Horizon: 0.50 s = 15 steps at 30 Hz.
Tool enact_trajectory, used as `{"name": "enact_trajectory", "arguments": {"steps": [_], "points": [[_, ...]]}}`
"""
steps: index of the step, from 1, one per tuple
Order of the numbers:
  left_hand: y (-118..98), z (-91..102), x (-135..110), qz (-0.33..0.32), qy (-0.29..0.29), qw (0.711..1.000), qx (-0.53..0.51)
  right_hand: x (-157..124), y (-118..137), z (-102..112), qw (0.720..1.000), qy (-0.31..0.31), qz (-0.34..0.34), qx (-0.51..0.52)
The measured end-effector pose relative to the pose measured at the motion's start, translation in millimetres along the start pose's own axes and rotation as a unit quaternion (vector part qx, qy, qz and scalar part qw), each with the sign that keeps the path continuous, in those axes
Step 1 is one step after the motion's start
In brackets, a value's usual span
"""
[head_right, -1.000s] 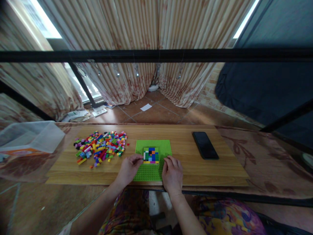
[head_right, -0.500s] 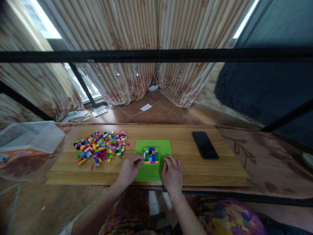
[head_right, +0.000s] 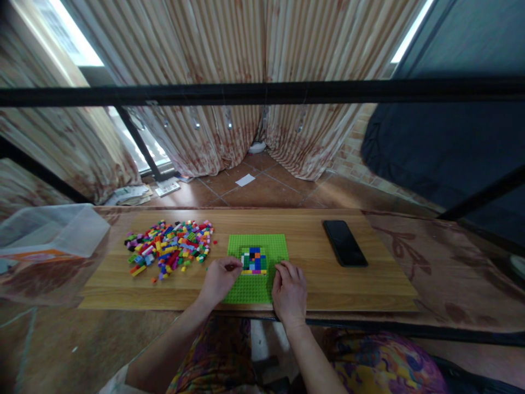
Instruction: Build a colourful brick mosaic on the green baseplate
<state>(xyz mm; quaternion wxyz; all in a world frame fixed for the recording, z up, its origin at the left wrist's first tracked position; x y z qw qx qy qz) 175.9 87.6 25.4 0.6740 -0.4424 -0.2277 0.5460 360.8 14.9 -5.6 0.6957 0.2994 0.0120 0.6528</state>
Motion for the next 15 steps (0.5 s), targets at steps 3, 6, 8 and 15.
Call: {"name": "enact_trajectory", "arguments": {"steps": [3, 6, 8, 15], "points": [[2.2, 1.4, 2.7, 0.018, -0.001, 1.000, 0.003, 0.1, 0.3, 0.1, 1.000, 0.005, -0.002, 0.001], [7.2, 2.8, 5.1, 0.031, -0.002, 0.999, 0.006, 0.1, 0.8, 0.3, 1.000, 0.008, -0.005, 0.001], [11.6, 2.7, 7.0, 0.035, 0.002, 0.999, 0.004, -0.1, 1.0, 0.4, 1.000, 0.005, -0.005, 0.001], [17.7, 0.6, 10.9, 0.035, 0.012, 0.999, -0.009, 0.0, 1.9, 1.7, 1.000, -0.005, 0.001, 0.004]]}}
Point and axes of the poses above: each hand's wrist, its own x-axis towards the middle knuckle, its own z-axis out of the back of the hand, y = z × x, the point moved 4 cm from there along x, towards the middle knuckle, and after that the axes turned 11 degrees about y, right-handed, at the moved point
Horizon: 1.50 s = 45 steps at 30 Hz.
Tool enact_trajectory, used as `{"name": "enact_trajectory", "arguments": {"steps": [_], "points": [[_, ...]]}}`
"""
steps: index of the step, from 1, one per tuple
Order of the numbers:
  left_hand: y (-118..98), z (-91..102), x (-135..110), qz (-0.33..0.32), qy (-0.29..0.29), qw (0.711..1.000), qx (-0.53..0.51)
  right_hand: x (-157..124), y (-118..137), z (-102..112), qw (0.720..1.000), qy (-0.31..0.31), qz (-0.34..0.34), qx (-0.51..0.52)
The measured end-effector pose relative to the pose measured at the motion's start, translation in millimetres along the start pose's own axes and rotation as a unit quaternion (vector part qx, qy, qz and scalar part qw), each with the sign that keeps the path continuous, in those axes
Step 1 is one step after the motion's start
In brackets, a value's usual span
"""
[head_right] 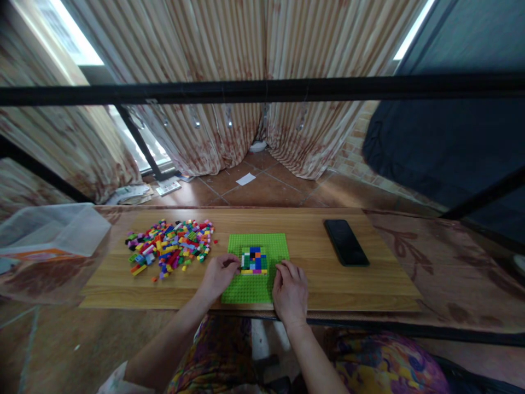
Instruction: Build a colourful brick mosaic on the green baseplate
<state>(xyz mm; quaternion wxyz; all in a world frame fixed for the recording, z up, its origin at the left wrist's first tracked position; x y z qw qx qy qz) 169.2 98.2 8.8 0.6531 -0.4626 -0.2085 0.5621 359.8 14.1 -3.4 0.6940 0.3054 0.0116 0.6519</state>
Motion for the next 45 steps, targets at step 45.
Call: {"name": "enact_trajectory", "arguments": {"steps": [45], "points": [[-14.8, -5.8, -12.0, 0.014, -0.044, 0.997, 0.068, -1.1, -2.9, -3.3, 1.000, 0.001, 0.001, -0.019]]}}
Point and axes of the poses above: each hand's wrist, its own x-axis towards the middle knuckle, its own z-axis out of the back of the hand, y = z × x, the point moved 4 cm from there along x, towards the middle knuckle, and after that the axes turned 11 degrees about y, right-handed, at the moved point
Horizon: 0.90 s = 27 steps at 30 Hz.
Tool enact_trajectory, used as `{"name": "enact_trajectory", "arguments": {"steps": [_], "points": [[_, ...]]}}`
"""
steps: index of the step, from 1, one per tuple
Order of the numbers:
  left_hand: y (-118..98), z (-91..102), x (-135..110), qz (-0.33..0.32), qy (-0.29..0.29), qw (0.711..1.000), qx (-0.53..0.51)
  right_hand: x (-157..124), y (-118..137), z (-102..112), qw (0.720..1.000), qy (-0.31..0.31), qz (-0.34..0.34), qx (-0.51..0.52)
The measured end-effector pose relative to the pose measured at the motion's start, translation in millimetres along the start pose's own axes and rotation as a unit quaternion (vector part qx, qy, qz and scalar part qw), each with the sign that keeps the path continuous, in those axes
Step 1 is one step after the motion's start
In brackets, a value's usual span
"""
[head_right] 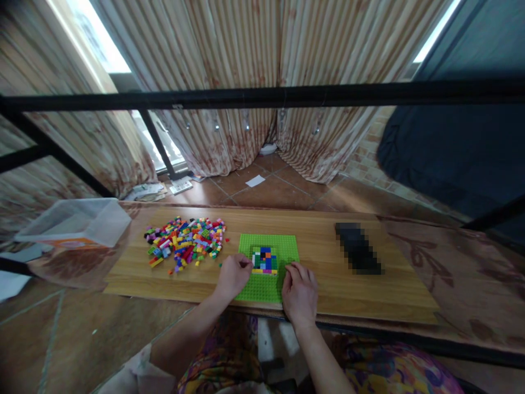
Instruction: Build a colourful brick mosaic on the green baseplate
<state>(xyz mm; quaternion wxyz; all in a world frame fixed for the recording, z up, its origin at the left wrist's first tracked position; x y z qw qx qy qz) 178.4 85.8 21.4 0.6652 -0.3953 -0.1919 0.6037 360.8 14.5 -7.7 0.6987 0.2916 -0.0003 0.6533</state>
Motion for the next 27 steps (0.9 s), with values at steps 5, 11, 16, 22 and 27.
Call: {"name": "enact_trajectory", "arguments": {"steps": [5, 11, 16, 22, 27], "points": [[0.7, 2.7, -3.3, -0.016, 0.010, 0.999, -0.026, -0.1, -0.6, -0.3, 1.000, -0.002, 0.012, -0.005], [4.7, 7.2, 0.1, -0.035, 0.052, 0.996, -0.063, 0.0, 0.5, 1.2, 1.000, -0.005, 0.014, -0.002], [10.6, 4.2, 6.2, -0.034, 0.064, 0.994, -0.080, 0.2, 0.5, 1.1, 1.000, -0.003, 0.012, -0.007], [11.2, 2.4, 10.3, -0.025, 0.067, 0.994, -0.086, 0.4, 0.6, 0.9, 1.000, 0.002, 0.011, -0.011], [7.7, 5.1, 8.2, -0.017, 0.071, 0.994, -0.081, 0.2, 1.4, 1.3, 1.000, 0.003, 0.008, -0.006]]}}
Point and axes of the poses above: each hand's wrist, its own x-axis towards the middle knuckle, its own z-axis out of the back of the hand, y = z × x, the point moved 4 cm from there along x, towards the middle knuckle, and after that the axes turned 11 degrees about y, right-handed, at the moved point
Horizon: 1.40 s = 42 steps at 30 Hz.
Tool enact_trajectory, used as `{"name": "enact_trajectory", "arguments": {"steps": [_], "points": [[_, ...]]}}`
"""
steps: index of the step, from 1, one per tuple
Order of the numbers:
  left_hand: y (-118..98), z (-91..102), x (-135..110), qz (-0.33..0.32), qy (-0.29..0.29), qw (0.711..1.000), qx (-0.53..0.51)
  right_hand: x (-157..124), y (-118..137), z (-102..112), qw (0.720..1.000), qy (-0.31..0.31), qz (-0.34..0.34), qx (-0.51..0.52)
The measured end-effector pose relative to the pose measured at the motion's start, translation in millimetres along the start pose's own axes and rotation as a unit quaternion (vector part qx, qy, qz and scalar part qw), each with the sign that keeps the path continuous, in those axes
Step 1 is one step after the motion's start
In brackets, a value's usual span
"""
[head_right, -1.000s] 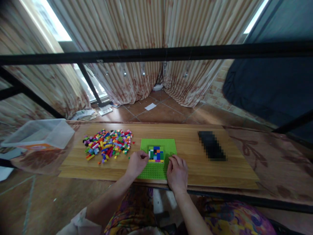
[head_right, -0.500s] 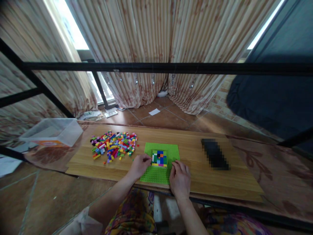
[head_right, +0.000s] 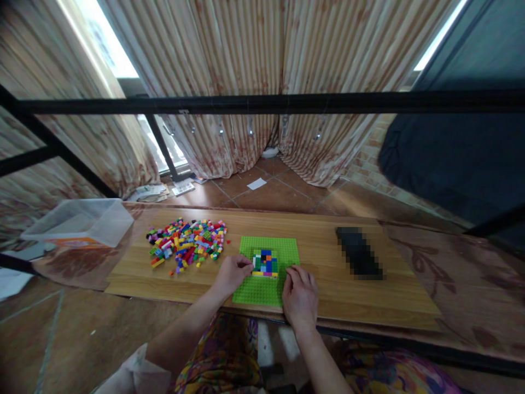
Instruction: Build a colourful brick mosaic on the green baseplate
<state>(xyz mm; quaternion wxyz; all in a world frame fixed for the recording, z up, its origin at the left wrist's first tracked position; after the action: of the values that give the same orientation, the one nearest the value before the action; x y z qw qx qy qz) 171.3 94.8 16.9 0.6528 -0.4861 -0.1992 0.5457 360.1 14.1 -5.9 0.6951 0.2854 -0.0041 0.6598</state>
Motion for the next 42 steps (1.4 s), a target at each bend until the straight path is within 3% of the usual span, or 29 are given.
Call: {"name": "enact_trajectory", "arguments": {"steps": [16, 24, 27, 33, 42], "points": [[6.5, -4.3, -0.9, -0.039, -0.035, 0.998, -0.030, 0.1, -2.0, -2.5, 1.000, -0.009, 0.004, -0.002], [22.4, 7.1, -29.9, -0.070, -0.028, 0.993, -0.087, -1.5, -6.4, -5.7, 1.000, -0.004, 0.012, -0.009], [33.9, 24.4, -46.6, -0.075, -0.051, 0.992, -0.092, -2.1, -8.6, -6.5, 1.000, -0.008, 0.022, -0.013], [56.1, 73.4, -62.0, -0.021, -0.141, 0.988, -0.058, -3.7, -12.4, -7.4, 0.999, -0.015, 0.032, -0.014], [89.2, 144.2, -79.4, 0.047, -0.300, 0.953, 0.004, -4.9, -16.1, -8.0, 0.999, -0.009, 0.039, -0.027]]}}
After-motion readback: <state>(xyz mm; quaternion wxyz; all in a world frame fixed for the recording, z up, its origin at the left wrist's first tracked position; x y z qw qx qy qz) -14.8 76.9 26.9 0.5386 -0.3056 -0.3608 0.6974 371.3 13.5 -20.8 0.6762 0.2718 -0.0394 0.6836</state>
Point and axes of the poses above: each hand's wrist, its own x-axis towards the middle knuckle, its own z-axis out of the back of the hand, y = z × x, the point moved 4 cm from there along x, towards the middle knuckle, and after that the axes turned 11 degrees about y, right-handed, at the moved point
